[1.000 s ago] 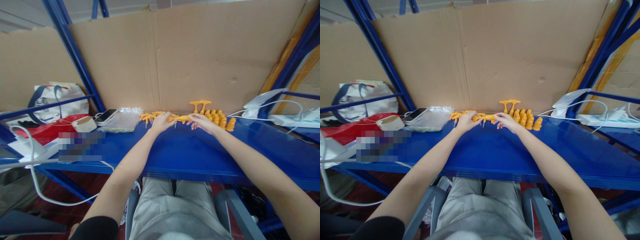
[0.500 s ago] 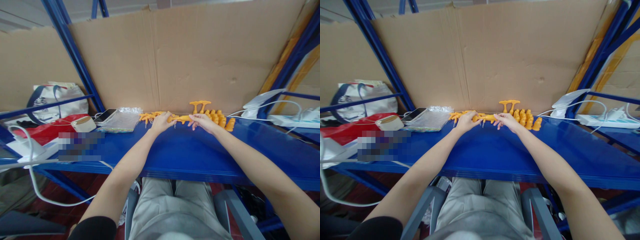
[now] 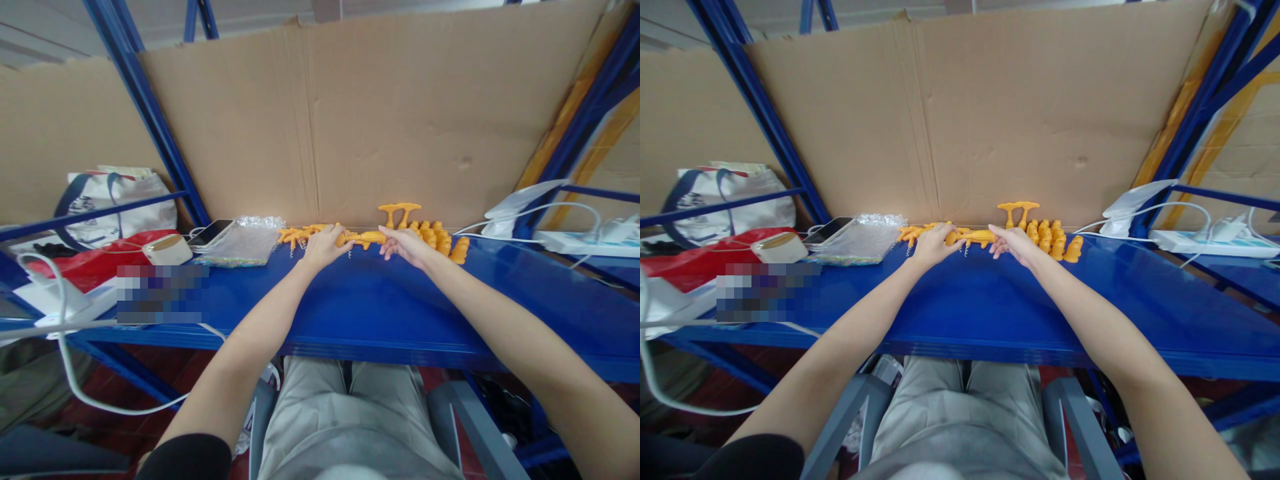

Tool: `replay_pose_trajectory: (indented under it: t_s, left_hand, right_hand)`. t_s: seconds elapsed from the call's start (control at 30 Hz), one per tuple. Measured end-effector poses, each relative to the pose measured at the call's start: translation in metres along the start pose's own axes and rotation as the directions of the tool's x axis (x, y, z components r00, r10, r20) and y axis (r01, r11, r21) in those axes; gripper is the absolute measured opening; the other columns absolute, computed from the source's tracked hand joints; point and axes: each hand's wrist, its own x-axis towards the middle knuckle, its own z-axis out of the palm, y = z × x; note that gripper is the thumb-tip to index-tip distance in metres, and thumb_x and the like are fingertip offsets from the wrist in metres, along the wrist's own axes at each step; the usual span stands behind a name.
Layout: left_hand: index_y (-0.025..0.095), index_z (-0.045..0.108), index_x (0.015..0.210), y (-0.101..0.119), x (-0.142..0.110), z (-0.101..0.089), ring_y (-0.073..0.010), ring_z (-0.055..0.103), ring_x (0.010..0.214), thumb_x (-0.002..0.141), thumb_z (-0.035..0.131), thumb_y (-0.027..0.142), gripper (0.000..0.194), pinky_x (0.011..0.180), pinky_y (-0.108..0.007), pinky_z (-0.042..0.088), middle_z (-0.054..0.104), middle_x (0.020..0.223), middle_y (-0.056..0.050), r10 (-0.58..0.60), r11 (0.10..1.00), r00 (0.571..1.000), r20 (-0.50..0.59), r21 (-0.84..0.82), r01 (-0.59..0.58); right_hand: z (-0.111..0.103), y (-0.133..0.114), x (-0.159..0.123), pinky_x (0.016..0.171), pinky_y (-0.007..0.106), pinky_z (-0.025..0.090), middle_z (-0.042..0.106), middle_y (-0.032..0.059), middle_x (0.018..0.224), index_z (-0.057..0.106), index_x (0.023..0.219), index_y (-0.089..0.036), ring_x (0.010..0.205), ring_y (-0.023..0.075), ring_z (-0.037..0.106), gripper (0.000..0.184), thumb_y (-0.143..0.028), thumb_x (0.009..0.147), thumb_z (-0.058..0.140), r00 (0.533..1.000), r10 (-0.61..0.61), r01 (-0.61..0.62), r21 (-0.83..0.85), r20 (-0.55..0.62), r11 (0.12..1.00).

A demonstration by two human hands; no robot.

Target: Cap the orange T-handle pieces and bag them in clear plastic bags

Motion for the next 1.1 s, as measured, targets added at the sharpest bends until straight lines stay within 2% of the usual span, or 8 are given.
replay_pose_trajectory:
  t_s: [0.17,0.37,0.5,0.63,0.73,0.8,0.97,1.1]
  left_hand:
    - [0.020,0.062,0.102,0.004,0.000,-0.002,-0.0228,0.066,0.093,0.088,0.062,0.045,0.029,0.075,-0.029,0.049,0.068,0.100,-0.009,-0.025,1.000,1.000,0.016,0.003,0.025]
    - [0.020,0.063,0.102,0.007,-0.001,-0.003,-0.0222,0.066,0.092,0.087,0.062,0.048,0.031,0.072,-0.028,0.048,0.069,0.101,-0.009,-0.043,0.999,0.999,0.003,0.032,0.043]
    - [0.021,0.064,0.100,0.007,-0.001,-0.002,-0.0231,0.066,0.092,0.085,0.065,0.048,0.031,0.073,-0.029,0.049,0.070,0.099,-0.009,-0.046,0.999,0.999,0.010,0.006,0.046]
    - [0.021,0.064,0.099,0.005,-0.001,-0.001,-0.0241,0.067,0.092,0.084,0.067,0.045,0.029,0.075,-0.031,0.049,0.071,0.097,-0.009,-0.095,0.995,0.995,0.031,-0.028,0.096]
    - [0.020,0.064,0.099,0.004,0.000,0.000,-0.0251,0.067,0.094,0.084,0.068,0.044,0.029,0.077,-0.032,0.049,0.071,0.097,-0.009,-0.117,0.992,0.993,0.035,-0.042,0.118]
    - [0.019,0.064,0.099,0.003,0.000,0.000,-0.0252,0.067,0.095,0.084,0.068,0.043,0.028,0.077,-0.032,0.048,0.071,0.097,-0.009,-0.104,0.993,0.994,0.028,-0.045,0.105]
    - [0.021,0.063,0.097,0.002,0.000,0.001,-0.0232,0.067,0.092,0.085,0.067,0.043,0.025,0.076,-0.030,0.048,0.071,0.094,-0.007,-0.069,0.996,0.997,-0.014,-0.049,0.069]
    - [0.020,0.063,0.097,0.001,0.001,0.000,-0.0224,0.066,0.093,0.086,0.066,0.042,0.025,0.076,-0.029,0.048,0.071,0.095,-0.007,-0.043,0.998,0.999,-0.024,-0.038,0.042]
  right_hand:
    - [0.004,-0.005,-0.002,0.043,0.020,0.050,0.063,0.0051,0.049,0.060,0.066,-0.017,0.043,0.0110,0.055,0.033,-0.033,0.095,0.057,0.999,0.041,-0.041,0.071,-0.002,0.997]
    - [0.001,-0.005,0.001,0.047,0.022,0.052,0.065,0.0064,0.053,0.062,0.069,-0.016,0.047,0.0121,0.058,0.031,-0.035,0.093,0.060,0.995,0.099,-0.096,0.116,-0.015,0.988]
    - [0.000,-0.002,0.001,0.049,0.024,0.053,0.066,0.0075,0.056,0.063,0.073,-0.017,0.048,0.0131,0.059,0.031,-0.042,0.092,0.061,0.996,0.086,-0.086,0.047,0.000,0.995]
    - [-0.002,0.004,0.002,0.048,0.024,0.050,0.071,0.0088,0.070,0.064,0.083,-0.017,0.050,0.0121,0.060,0.033,-0.050,0.090,0.060,0.999,-0.027,0.030,-0.083,0.035,0.996]
    - [-0.005,0.009,0.003,0.052,0.022,0.049,0.073,0.0043,0.080,0.062,0.095,-0.020,0.056,0.0110,0.062,0.027,-0.043,0.083,0.070,0.984,-0.169,0.176,-0.159,0.055,0.972]
    - [-0.006,0.010,0.003,0.054,0.023,0.050,0.072,0.0019,0.078,0.060,0.094,-0.021,0.057,0.0109,0.062,0.026,-0.039,0.080,0.073,0.971,-0.226,0.236,-0.197,0.071,0.952]
    - [-0.008,0.007,0.002,0.056,0.025,0.050,0.071,0.0018,0.075,0.059,0.089,-0.020,0.055,0.0112,0.060,0.024,-0.038,0.080,0.073,0.954,-0.291,0.299,-0.228,0.071,0.926]
    - [-0.008,0.006,0.001,0.054,0.025,0.048,0.072,0.0035,0.076,0.061,0.089,-0.019,0.054,0.0118,0.061,0.028,-0.042,0.080,0.073,0.955,-0.288,0.298,-0.243,0.077,0.923]
